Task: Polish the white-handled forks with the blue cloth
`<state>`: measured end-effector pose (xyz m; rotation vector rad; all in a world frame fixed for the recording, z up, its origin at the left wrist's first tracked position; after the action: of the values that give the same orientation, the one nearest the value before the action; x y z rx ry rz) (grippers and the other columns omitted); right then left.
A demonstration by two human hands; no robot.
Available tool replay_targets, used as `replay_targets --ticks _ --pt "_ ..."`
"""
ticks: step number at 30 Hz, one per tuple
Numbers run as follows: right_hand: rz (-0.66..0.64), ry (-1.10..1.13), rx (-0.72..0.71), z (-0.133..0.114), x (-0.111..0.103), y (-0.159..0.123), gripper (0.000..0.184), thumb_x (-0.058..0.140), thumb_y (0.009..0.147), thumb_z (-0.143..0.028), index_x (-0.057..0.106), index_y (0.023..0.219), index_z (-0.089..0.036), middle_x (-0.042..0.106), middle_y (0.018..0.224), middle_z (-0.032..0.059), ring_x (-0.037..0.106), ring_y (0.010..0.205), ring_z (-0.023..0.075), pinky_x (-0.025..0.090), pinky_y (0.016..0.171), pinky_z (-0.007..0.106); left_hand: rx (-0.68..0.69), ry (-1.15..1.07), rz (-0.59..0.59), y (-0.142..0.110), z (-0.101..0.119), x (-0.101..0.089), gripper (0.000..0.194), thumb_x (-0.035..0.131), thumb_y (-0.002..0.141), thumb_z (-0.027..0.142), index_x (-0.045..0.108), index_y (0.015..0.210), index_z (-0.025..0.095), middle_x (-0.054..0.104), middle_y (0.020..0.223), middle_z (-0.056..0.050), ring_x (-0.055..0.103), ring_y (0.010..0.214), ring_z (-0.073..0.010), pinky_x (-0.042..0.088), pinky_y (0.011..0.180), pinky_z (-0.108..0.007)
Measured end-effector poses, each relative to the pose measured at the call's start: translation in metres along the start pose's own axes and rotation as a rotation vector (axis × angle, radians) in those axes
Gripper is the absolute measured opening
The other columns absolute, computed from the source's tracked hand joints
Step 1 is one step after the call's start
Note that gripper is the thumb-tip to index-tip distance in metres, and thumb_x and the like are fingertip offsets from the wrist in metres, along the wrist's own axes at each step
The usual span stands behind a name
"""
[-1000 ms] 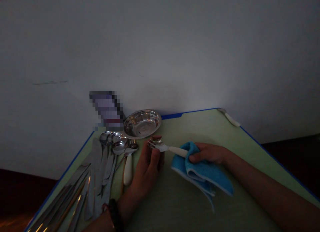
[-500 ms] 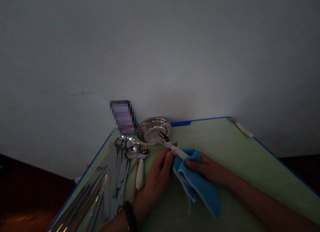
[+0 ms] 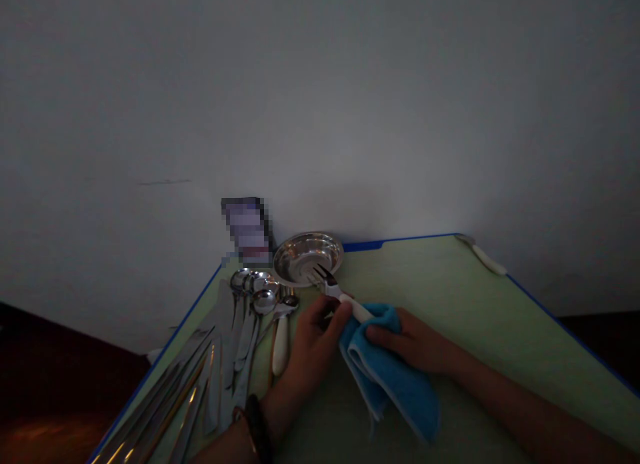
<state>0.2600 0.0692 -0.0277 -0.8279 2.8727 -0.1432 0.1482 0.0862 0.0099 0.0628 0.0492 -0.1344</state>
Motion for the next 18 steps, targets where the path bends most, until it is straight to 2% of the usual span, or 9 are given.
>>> replay_targets --ticks 10,14,18 --pt "0.082 -0.176 -0.034 -0.011 -0.004 0.002 0.042 0.044 0.082 -0.053 0.058 0.079 -0.014 0.054 0.064 -0.0011 0.048 0.058 0.0097 0.04 0.053 0.02 -0.135 -0.268 0.192 0.005 -0.027 -0.015 0.022 0.062 0.074 0.039 0.061 0.076 0.017 0.052 0.063 0.004 0.048 0.057 -0.0098 0.04 0.052 -0.018" --pt "0.041 -0.146 -0.061 -0.013 0.0 0.001 0.039 0.048 0.081 -0.052 0.06 0.085 -0.015 0.057 0.068 -0.0008 0.05 0.06 0.0093 0.042 0.056 0.02 -0.072 -0.182 0.15 0.007 -0.019 -0.016 0.022 0.061 0.075 0.039 0.058 0.073 0.017 0.05 0.062 0.005 0.045 0.056 -0.0091 0.038 0.051 -0.017" --pt "0.023 -0.093 -0.036 -0.006 0.001 0.001 0.039 0.054 0.077 -0.051 0.06 0.091 -0.015 0.058 0.07 -0.0004 0.052 0.06 0.0099 0.042 0.055 0.021 0.008 -0.055 0.036 0.005 -0.005 -0.007 0.022 0.063 0.074 0.037 0.057 0.07 0.017 0.053 0.064 0.003 0.049 0.059 -0.0109 0.039 0.053 -0.019"
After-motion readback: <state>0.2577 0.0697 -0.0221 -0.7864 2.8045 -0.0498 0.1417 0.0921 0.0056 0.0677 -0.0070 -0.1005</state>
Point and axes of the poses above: each hand's wrist, its own y-axis towards the middle knuckle, its own x-axis out of the palm, z = x × y, the point moved 10 cm from there along y, towards the middle knuckle
